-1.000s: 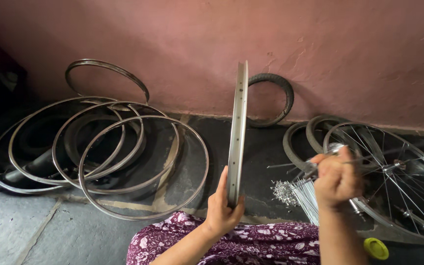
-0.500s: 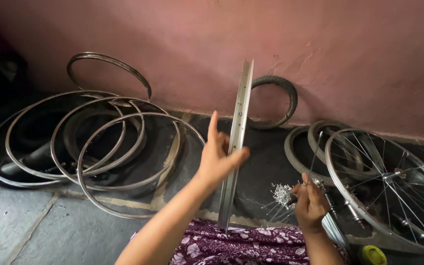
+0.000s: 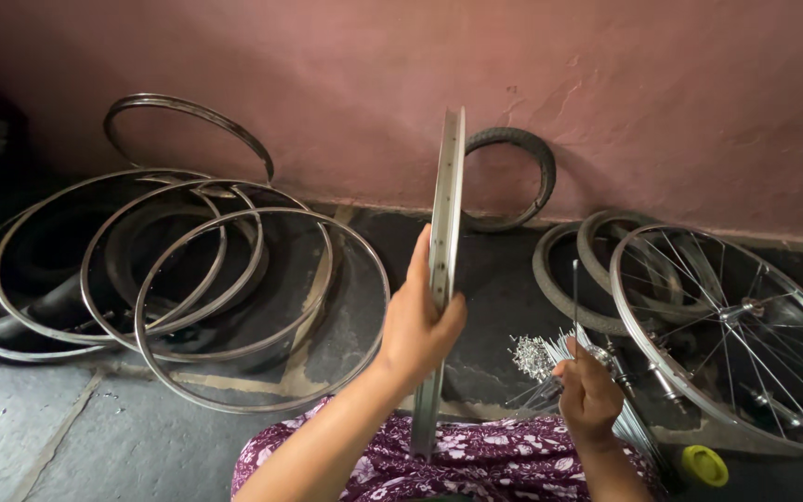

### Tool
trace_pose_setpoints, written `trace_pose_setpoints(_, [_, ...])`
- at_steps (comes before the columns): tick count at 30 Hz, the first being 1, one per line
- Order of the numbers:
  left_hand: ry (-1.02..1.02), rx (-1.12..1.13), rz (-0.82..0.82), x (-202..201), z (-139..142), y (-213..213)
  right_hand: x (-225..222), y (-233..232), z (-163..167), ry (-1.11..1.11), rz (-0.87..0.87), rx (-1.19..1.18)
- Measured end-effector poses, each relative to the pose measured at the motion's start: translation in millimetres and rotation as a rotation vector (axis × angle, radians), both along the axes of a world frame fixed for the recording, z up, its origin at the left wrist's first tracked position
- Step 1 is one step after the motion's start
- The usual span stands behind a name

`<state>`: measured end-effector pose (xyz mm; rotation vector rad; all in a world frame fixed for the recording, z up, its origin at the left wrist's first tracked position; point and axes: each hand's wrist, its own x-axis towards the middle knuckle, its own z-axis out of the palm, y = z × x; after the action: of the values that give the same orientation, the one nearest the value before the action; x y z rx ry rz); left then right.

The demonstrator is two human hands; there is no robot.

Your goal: The person inserts multiple spokes into the hub flange, then attaches the hub to a rim and threads the spokes through the rim holes. The person continues to insert and adjust spokes around the rim.

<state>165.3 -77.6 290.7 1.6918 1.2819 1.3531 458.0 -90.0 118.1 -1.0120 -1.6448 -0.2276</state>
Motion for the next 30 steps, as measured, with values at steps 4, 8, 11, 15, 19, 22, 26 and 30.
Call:
trace_pose_setpoints(4, [0.013,0.079,-0.016,2.0,-9.6,-30.1,-4.1,3.0,-7.9,-0.007,0.035,-0.021])
trace_pose_setpoints(8, [0.009,0.075,-0.016,2.4,-26.9,-48.1,-6.5,2.7,-9.5,-0.042,0.013,-0.027])
trace_pose_setpoints(11, [-0.006,0.135,-0.039,1.7,-41.9,-59.0,-8.4,-0.5,-6.7,-0.084,-0.028,-0.010])
trace_pose_setpoints(15, [0.010,0.196,-0.083,0.2,-62.0,-68.6,-13.8,-2.4,-2.3,-0.094,-0.093,-0.047])
trace_pose_setpoints(19, [-0.022,0.302,-0.123,-2.8,-84.0,-73.1,-19.2,0.0,-3.1,-0.081,-0.060,-0.031])
trace_pose_setpoints(22, [-0.007,0.263,-0.155,-6.0,-101.3,-76.9,-20.9,3.0,-8.8,-0.083,-0.019,0.010])
trace_pose_setpoints(26, [-0.025,0.400,-0.170,-5.3,-119.2,-83.5,-19.4,7.1,-17.4,-0.067,-0.020,-0.011])
trace_pose_setpoints(30, [-0.067,0.374,-0.197,-4.1,-131.7,-91.4,-16.5,7.2,-22.4,-0.049,0.012,-0.024])
